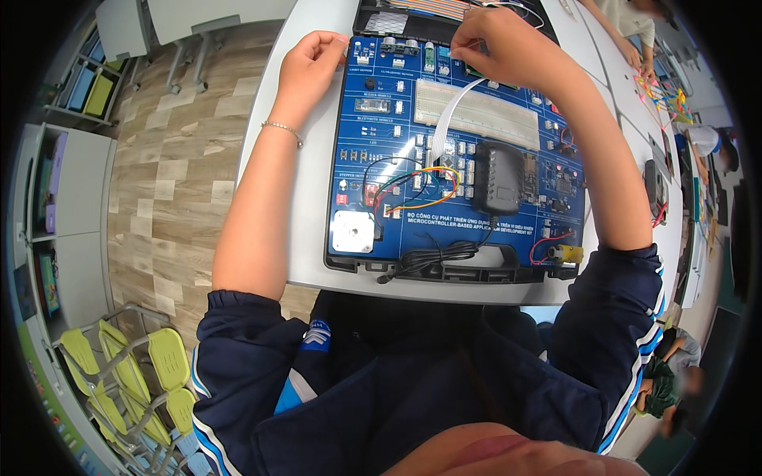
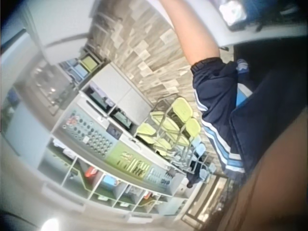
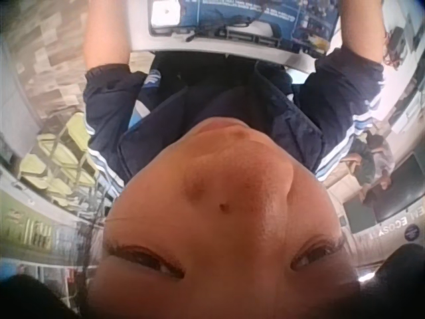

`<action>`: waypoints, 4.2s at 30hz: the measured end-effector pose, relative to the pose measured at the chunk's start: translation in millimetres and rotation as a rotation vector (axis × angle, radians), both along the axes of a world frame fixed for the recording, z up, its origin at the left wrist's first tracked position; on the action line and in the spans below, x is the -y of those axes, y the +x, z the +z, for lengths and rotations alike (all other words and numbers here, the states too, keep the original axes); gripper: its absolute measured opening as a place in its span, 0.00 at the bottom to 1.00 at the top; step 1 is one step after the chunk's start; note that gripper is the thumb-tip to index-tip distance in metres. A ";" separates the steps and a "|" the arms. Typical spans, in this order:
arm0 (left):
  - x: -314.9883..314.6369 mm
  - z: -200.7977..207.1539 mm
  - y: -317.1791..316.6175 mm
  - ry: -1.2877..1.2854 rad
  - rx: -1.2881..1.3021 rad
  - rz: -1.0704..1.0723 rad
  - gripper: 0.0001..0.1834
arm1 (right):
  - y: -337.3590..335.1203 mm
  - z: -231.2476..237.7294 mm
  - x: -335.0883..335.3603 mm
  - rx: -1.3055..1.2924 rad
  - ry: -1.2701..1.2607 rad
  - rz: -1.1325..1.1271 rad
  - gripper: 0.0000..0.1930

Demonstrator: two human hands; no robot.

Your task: The person connects jumper wires to a microcontroller development board on a table, inserting and adjusting multiple ribbon cables into various ports. The person handles the board and wires by hand without using additional tools.

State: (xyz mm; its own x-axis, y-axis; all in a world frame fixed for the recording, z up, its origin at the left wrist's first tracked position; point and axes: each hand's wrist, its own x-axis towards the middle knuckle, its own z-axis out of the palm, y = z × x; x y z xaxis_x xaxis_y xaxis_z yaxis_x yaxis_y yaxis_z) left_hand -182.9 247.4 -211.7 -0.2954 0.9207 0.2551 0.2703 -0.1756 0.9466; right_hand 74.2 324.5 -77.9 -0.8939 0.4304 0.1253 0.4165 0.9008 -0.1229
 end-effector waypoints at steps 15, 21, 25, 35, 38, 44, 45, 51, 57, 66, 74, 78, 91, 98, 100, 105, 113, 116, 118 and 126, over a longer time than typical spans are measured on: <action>0.5 3.3 5.0 0.013 -0.002 -0.008 0.15 | -8.2 -14.7 -18.2 0.147 -0.111 0.006 0.06; 1.3 -0.3 -0.2 0.027 -0.012 -0.010 0.15 | -41.8 18.6 5.7 0.507 -0.032 -0.104 0.08; -0.3 -0.6 1.2 0.030 -0.004 -0.013 0.15 | -46.4 12.5 1.3 0.553 0.032 -0.097 0.09; 0.6 -2.3 2.0 0.050 0.010 -0.013 0.15 | -48.8 16.7 6.9 0.612 0.060 -0.148 0.09; -0.4 1.1 4.2 0.014 0.027 -0.023 0.16 | -44.9 14.7 1.3 0.561 0.061 -0.117 0.09; -0.2 -1.3 1.7 0.025 0.013 -0.014 0.15 | -47.6 20.8 8.5 0.567 0.058 -0.135 0.08; -0.6 -1.6 1.8 0.040 0.009 -0.012 0.15 | -49.1 19.4 9.2 0.599 0.075 -0.152 0.08; -0.8 -3.0 1.4 0.032 0.009 -0.011 0.15 | -51.9 17.2 14.5 0.645 0.097 -0.151 0.06; 0.3 -0.3 3.5 0.005 0.005 -0.014 0.16 | -48.1 9.1 6.1 0.576 0.073 -0.162 0.05; -2.8 -6.5 -3.4 -0.018 0.033 -0.011 0.17 | -50.9 -6.3 16.1 0.548 0.236 -0.213 0.06; -7.0 -11.4 -5.7 0.010 0.040 -0.037 0.17 | -38.5 -1.8 16.2 0.473 0.177 -0.285 0.07; -8.0 -15.4 -12.9 0.014 0.011 -0.033 0.16 | -10.3 8.5 36.9 0.204 0.202 -0.401 0.09; -5.0 -8.1 -7.9 -0.015 0.115 -0.035 0.11 | 82.6 16.4 87.4 -0.107 -0.547 -0.387 0.20; -3.2 -4.6 -2.0 -0.023 0.155 -0.054 0.11 | 68.3 15.5 100.9 -0.187 -0.937 -0.419 0.13; -3.9 -5.9 -2.7 -0.013 0.181 -0.071 0.11 | 64.5 19.9 103.0 -0.175 -1.048 -0.450 0.11; -3.2 -3.7 -0.1 -0.017 0.154 -0.060 0.11 | 63.4 1.3 106.1 -0.392 -1.186 -0.371 0.09; -2.6 -2.8 0.6 -0.047 0.180 -0.044 0.11 | 62.4 -6.7 107.0 -0.440 -1.119 -0.252 0.08; -3.1 -3.7 0.3 -0.045 0.150 -0.033 0.11 | 61.2 -12.2 112.3 -0.475 -1.062 -0.258 0.09; -4.3 -4.4 0.2 -0.035 0.152 -0.045 0.11 | 61.3 -15.0 111.4 -0.485 -1.046 -0.255 0.10; -6.3 -8.1 0.0 -0.029 0.239 -0.069 0.12 | 59.5 -9.8 109.2 -0.494 -1.218 -0.191 0.07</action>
State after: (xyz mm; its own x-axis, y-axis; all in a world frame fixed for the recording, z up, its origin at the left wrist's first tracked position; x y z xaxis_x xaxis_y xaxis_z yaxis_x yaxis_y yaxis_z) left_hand -183.0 253.7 -219.8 -0.2805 0.9466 0.1588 0.0268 -0.1576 0.9871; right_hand 133.7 215.3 -87.7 -0.7797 0.6113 -0.1355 0.2018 0.0404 -0.9786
